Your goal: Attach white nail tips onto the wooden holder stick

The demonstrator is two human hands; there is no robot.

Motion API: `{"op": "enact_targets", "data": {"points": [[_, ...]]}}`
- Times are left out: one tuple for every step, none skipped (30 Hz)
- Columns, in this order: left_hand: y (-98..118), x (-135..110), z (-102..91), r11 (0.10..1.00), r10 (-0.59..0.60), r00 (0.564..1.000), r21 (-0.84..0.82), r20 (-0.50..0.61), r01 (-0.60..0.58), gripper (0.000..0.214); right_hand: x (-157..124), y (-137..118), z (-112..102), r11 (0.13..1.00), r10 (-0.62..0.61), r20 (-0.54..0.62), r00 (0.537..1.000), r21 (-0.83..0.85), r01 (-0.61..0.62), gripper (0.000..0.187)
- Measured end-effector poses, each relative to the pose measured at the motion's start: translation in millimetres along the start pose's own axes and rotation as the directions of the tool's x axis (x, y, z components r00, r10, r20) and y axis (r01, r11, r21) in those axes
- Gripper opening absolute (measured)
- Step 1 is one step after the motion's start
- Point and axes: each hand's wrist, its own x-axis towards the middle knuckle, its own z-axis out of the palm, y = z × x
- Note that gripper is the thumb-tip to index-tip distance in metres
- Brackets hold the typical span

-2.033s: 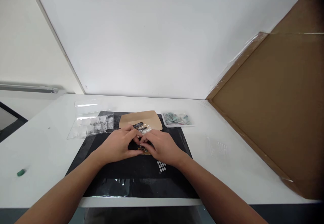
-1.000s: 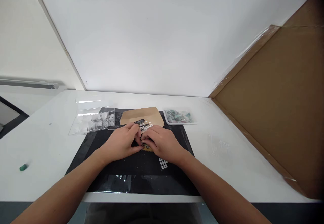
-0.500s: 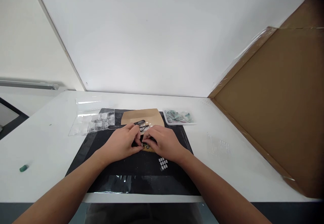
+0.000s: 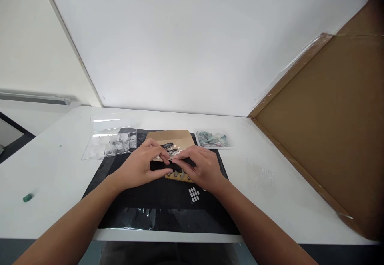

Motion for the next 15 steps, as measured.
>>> {"op": "enact_targets", "data": {"points": [[0, 0, -0.8, 0.999, -0.02, 1.0, -0.038, -0.022, 0.019, 0.021, 1, -1, -2, 1.0, -0.015, -0.025, 1.0, -0.005, 0.014, 0.005], [0, 0, -1.2, 0.995, -0.051, 0.998, -0.082, -0.037, 0.048, 0.021, 2, -2, -3, 0.999, -0.031, -0.047, 0.998, -0.016, 0.031, 0.004], [1, 0, -1.1, 0.988, -0.092, 0.995, -0.129, -0.043, 0.086, 0.021, 2, -3, -5, 0.998, -0.048, -0.064, 0.997, -0.032, 0.046, 0.004], [2, 0, -0.6, 0.976, -0.138, 0.99, -0.176, -0.035, 0.13, 0.023, 2, -3, -6, 0.997, -0.064, -0.072, 0.995, -0.051, 0.061, 0.003], [2, 0, 0.0, 0.96, -0.18, 0.983, -0.221, -0.024, 0.171, 0.025, 1, -3, -7, 0.995, -0.08, -0.071, 0.994, -0.072, 0.075, 0.003], [3, 0, 0.9, 0.943, -0.215, 0.977, -0.261, -0.011, 0.205, 0.027, -1, -2, -7, 0.992, -0.095, -0.063, 0.993, -0.09, 0.089, 0.004], [4, 0, 1.8, 0.926, -0.242, 0.97, -0.299, -0.001, 0.231, 0.028, -2, -1, -8, 0.989, -0.108, -0.052, 0.993, -0.107, 0.102, 0.005], [5, 1, 2.8, 0.908, -0.264, 0.964, -0.337, 0.004, 0.25, 0.029, -4, 0, -8, 0.985, -0.122, -0.039, 0.992, -0.124, 0.116, 0.008], [5, 1, 3.8, 0.889, -0.282, 0.959, -0.375, 0.006, 0.264, 0.03, -5, 0, -9, 0.981, -0.14, -0.029, 0.99, -0.141, 0.134, 0.011], [5, 1, 4.8, 0.869, -0.296, 0.955, -0.412, 0.007, 0.273, 0.03, -6, 1, -9, 0.975, -0.162, -0.026, 0.986, -0.159, 0.156, 0.014], [5, 1, 5.8, 0.849, -0.309, 0.951, -0.448, 0.01, 0.281, 0.03, -7, 1, -10, 0.968, -0.186, -0.028, 0.982, -0.177, 0.178, 0.017], [5, 2, 6.8, 0.829, -0.32, 0.947, -0.478, 0.018, 0.29, 0.029, -7, 0, -11, 0.96, -0.209, -0.028, 0.978, -0.194, 0.2, 0.019], [5, 2, 7.6, 0.811, -0.332, 0.943, -0.502, 0.028, 0.3, 0.028, -6, 0, -12, 0.953, -0.231, -0.028, 0.972, -0.21, 0.221, 0.02], [4, 3, 8.4, 0.795, -0.342, 0.939, -0.521, 0.039, 0.311, 0.028, -5, -2, -13, 0.945, -0.254, -0.026, 0.967, -0.221, 0.242, 0.02], [4, 3, 9.0, 0.782, -0.352, 0.935, -0.535, 0.047, 0.321, 0.027, -4, -3, -14, 0.937, -0.275, -0.024, 0.961, -0.231, 0.262, 0.019]]}}
